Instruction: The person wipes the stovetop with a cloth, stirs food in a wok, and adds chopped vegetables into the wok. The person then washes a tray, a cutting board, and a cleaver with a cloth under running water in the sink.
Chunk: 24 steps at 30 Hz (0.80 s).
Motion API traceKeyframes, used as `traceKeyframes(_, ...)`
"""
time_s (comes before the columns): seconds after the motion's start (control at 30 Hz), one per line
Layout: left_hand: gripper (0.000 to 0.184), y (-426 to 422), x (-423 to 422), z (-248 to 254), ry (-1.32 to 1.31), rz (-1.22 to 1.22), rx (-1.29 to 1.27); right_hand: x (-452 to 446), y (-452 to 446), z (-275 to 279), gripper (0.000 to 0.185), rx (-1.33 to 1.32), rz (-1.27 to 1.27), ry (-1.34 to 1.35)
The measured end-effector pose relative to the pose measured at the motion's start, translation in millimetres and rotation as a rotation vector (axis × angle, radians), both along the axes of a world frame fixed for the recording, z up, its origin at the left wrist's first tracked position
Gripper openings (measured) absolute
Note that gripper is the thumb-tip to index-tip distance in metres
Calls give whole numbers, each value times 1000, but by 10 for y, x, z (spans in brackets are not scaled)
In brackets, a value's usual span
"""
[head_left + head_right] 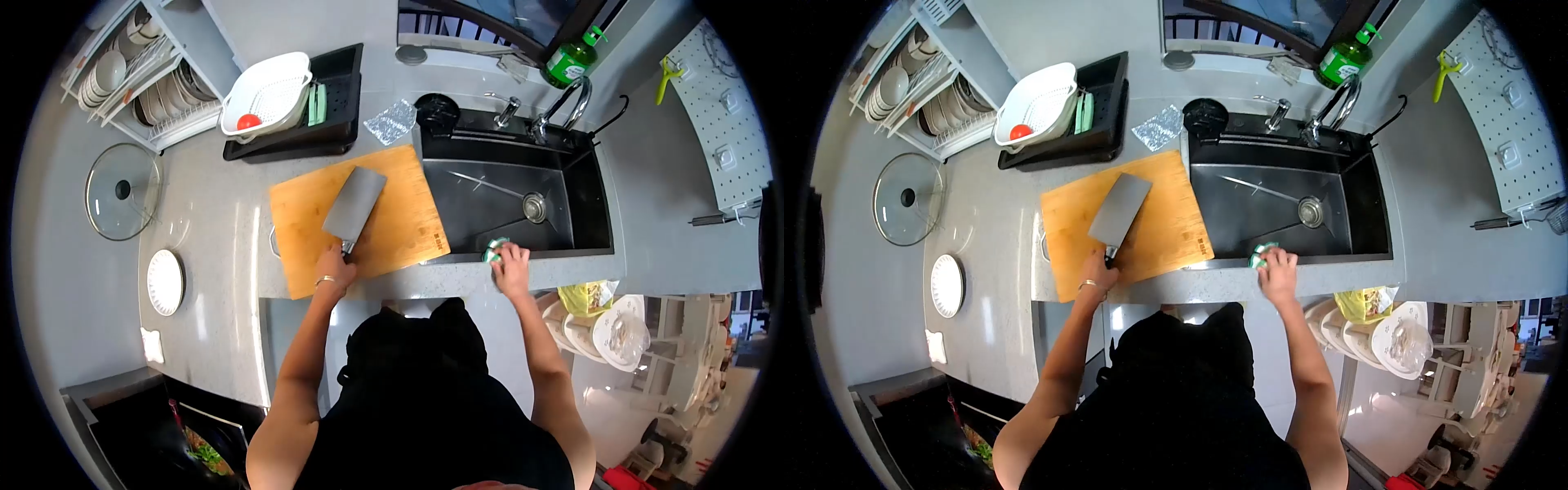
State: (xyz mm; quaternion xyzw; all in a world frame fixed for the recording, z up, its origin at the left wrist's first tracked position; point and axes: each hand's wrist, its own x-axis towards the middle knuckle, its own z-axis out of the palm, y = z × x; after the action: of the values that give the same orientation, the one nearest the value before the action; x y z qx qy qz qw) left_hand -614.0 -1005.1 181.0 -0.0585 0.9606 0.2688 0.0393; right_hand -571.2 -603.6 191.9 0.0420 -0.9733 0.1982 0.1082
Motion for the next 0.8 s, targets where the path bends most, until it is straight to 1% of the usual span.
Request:
traceKeyframes(0.03,29,-9,-28,7,-39,-8,14,-1,15,-7,26,0,5,-36)
traceKeyframes(0.13,28,6,-40,16,3,-10,17,-117,175,-32,27,-49,20,-131)
traceKeyframes(0.17,28,72,-29,47,-1,-19,-14,-157,242,0,25,-65,23,-142)
traceKeyframes(0.27,27,389,-14,393,17,-33,-69,-404,699,-170,20,-462,-28,-267)
traceKeyframes(0.3,27,502,-11,486,36,-38,-68,-509,812,-182,20,-675,-125,-396)
traceKeyframes(0.4,23,847,-16,546,135,-35,-47,-849,1184,-165,23,-702,-74,-301)
traceKeyframes(0.43,23,960,-32,522,162,-40,-31,-983,1269,-140,30,-723,-48,-272)
traceKeyframes(0.47,22,1079,-47,514,188,-43,-14,-1113,1386,-95,44,-694,-59,-341)
traceKeyframes(0.53,21,1400,-103,578,193,-89,-8,-1429,1527,99,61,-477,-63,-334)
traceKeyframes(0.6,22,1725,-166,629,213,-144,23,-1844,1672,155,76,-410,-71,-308)
traceKeyframes(0.73,25,2370,-383,827,167,-262,-85,-2742,1890,101,84,-311,-50,-337)
traceKeyframes(0.77,25,2508,-435,883,175,-291,-87,-2920,1933,65,74,-313,-5,-319)
traceKeyframes(0.8,25,2626,-486,924,183,-321,-90,-3026,1977,12,69,-282,15,-323)
